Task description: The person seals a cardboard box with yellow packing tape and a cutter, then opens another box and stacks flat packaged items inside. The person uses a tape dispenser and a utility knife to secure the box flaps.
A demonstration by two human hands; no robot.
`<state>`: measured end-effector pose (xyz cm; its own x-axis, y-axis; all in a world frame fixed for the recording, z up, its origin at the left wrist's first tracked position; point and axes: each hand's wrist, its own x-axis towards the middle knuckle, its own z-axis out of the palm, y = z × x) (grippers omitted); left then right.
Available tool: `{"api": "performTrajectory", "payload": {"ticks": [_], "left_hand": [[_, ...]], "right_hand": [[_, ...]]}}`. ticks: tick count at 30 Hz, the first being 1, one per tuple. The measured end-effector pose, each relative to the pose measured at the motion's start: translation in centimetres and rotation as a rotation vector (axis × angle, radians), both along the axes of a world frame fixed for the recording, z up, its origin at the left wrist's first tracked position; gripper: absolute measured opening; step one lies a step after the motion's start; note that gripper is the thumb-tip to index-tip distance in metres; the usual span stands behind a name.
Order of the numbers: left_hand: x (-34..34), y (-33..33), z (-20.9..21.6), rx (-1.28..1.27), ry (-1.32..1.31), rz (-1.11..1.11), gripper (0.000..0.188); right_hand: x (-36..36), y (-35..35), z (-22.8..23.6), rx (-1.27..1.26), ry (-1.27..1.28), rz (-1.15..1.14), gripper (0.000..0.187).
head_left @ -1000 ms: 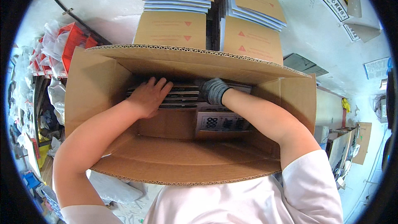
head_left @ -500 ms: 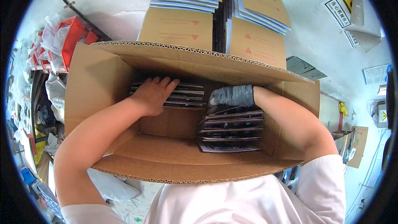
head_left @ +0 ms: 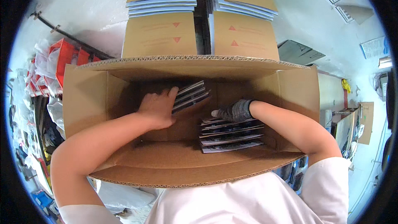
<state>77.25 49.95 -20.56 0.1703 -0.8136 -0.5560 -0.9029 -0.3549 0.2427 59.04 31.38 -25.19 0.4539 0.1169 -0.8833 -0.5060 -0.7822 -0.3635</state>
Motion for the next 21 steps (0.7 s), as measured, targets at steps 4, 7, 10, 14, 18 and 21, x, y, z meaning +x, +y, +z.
{"api": "performTrajectory", "payload": {"ticks": [4,7,10,14,18,21], "left_hand": [[-2.9,-2.8,1.3,0.119,0.034,0.004,0.073],[-4.1,-4.2,1.4,0.155,0.030,-0.096,0.085],[-4.3,-6.3,2.7,0.095,0.045,-0.181,0.086],[-6.0,-9.8,4.9,-0.021,-0.018,-0.295,0.087],[-10.0,-12.6,3.9,0.011,-0.047,-0.439,0.086],[-10.6,-12.8,-1.1,-0.097,0.120,-0.414,0.089]], "right_hand": [[-0.5,0.4,1.9,0.038,-0.060,0.057,0.084],[-2.0,0.0,1.0,0.021,-0.160,0.049,0.083],[-4.4,-0.4,1.2,-0.064,-0.234,0.099,0.076],[-6.4,0.3,4.7,-0.209,-0.248,0.106,0.070],[-7.8,0.3,6.7,-0.259,-0.267,0.119,0.053],[-7.7,-0.8,7.9,-0.405,-0.345,0.122,0.032]]}}
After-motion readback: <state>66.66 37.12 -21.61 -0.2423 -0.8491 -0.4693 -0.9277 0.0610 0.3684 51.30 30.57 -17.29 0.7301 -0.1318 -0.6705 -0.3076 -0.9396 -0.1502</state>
